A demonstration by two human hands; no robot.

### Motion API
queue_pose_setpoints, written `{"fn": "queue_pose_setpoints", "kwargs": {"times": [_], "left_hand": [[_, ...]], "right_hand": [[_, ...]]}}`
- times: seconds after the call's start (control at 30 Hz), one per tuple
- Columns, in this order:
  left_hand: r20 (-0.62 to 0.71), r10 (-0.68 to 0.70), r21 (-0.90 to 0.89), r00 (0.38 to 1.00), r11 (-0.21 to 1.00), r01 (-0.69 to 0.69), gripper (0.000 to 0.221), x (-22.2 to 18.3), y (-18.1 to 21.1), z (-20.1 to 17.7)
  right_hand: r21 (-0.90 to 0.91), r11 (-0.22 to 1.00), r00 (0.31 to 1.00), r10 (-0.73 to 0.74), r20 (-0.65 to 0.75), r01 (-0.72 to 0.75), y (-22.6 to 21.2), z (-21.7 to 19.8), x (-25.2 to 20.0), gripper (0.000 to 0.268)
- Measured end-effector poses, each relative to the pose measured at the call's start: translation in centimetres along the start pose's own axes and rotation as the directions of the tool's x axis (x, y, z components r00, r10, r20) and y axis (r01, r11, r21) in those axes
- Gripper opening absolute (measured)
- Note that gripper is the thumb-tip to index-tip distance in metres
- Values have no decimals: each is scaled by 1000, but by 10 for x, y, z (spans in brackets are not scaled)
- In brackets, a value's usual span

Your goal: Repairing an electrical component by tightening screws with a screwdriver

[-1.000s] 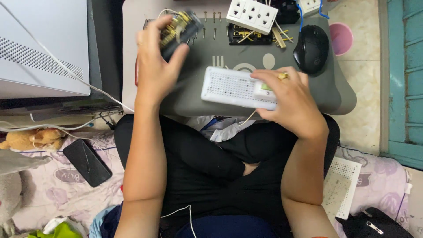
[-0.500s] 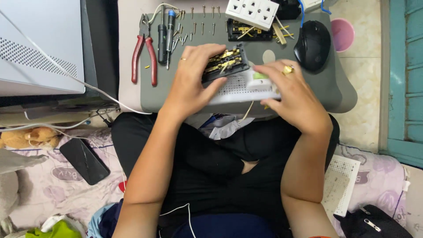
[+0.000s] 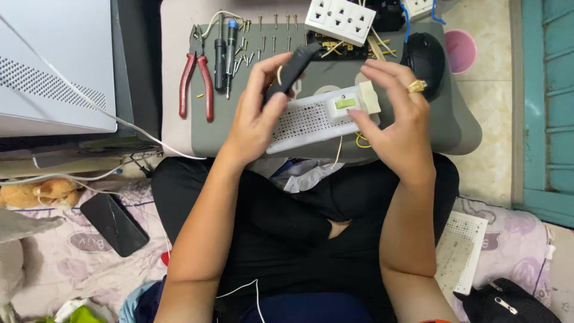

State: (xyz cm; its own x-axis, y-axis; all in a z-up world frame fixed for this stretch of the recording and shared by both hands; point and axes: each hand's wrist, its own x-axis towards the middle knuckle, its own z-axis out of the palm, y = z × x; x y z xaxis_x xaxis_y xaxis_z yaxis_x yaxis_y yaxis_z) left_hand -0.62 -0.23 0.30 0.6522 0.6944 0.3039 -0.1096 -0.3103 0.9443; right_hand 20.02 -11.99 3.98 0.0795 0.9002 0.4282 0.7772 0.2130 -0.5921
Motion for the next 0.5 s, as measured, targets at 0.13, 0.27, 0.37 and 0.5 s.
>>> {"fn": "queue_pose_setpoints", "kwargs": {"times": [0.13,0.27,0.37,0.5], "left_hand": [[44,97,458,994,882,-106,45,1,-3,-4],[32,48,485,998,873,-57,48,3,-5,-10],[82,111,528,990,838,-137,38,7,-3,-11],[136,128,532,982,827,-182,35,8,0,-13]], "right_hand": [[72,995,991,76,-106,-69,-3,-11,-3,42],[2,988,985,156,76,-156,22,-12,-10,60],[-34,994,957,107,270,-101,30,-2,-9,79],[-31,988,946,155,286,-153,37,6,-11,65]]}}
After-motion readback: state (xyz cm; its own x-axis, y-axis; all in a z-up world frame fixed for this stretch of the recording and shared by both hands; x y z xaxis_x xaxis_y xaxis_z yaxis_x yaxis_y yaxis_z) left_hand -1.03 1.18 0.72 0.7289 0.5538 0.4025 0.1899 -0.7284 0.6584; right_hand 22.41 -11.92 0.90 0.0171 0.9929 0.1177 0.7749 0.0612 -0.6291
